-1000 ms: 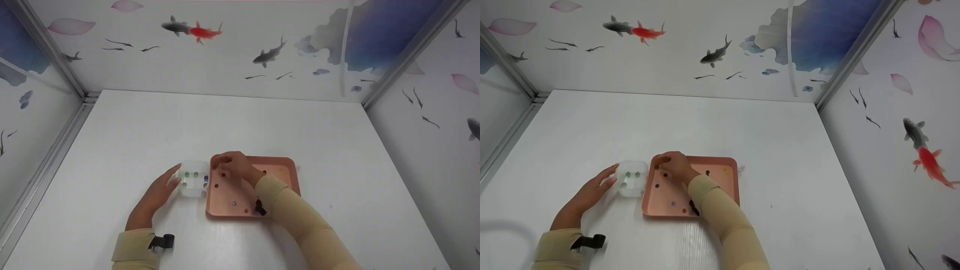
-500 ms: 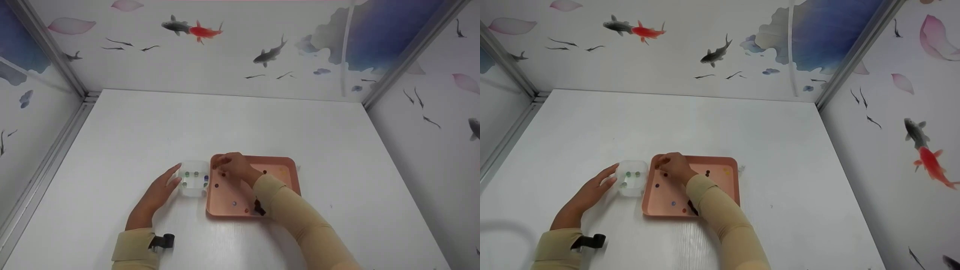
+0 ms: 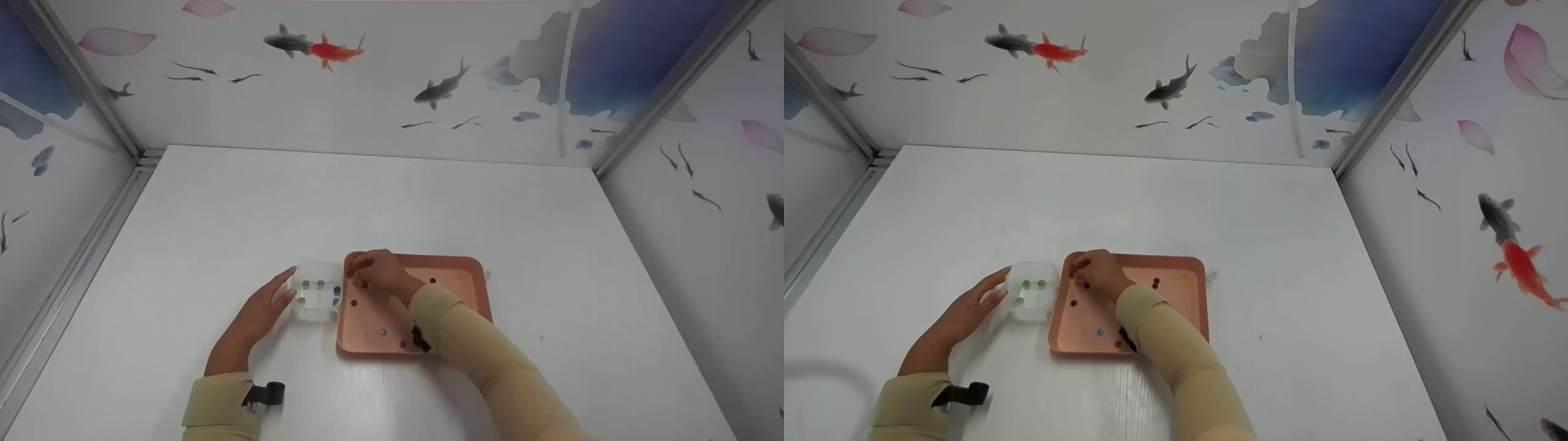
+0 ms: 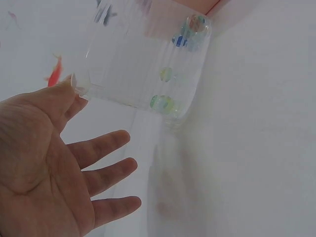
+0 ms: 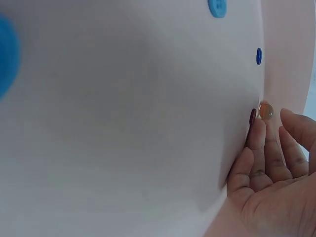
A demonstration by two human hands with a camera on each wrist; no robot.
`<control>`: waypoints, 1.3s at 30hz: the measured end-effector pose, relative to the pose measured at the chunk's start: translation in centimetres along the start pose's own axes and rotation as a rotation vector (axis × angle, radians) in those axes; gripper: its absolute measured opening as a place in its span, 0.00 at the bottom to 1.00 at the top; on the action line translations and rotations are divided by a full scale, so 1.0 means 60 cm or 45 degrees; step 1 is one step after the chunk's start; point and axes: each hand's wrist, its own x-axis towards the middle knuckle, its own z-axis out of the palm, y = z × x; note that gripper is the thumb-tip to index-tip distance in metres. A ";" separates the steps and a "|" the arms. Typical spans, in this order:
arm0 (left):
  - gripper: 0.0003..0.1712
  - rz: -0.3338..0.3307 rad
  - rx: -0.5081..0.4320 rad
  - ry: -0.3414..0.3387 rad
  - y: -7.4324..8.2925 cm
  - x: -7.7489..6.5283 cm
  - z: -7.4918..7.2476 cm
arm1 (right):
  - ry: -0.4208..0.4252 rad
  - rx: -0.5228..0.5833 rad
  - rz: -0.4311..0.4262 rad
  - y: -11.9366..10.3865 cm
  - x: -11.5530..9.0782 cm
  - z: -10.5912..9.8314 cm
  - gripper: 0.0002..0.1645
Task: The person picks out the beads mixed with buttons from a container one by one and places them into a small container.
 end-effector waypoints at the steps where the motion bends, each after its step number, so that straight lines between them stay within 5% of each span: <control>1: 0.32 0.000 0.000 0.002 0.000 0.000 0.000 | -0.002 -0.003 0.003 0.000 0.000 0.001 0.15; 23: 0.31 -0.034 0.016 0.004 0.004 -0.002 -0.001 | 0.037 -0.093 -0.053 -0.004 0.001 0.016 0.12; 39: 0.32 -0.060 0.042 -0.002 0.004 0.001 -0.001 | 0.056 -0.182 0.004 -0.003 0.001 0.019 0.10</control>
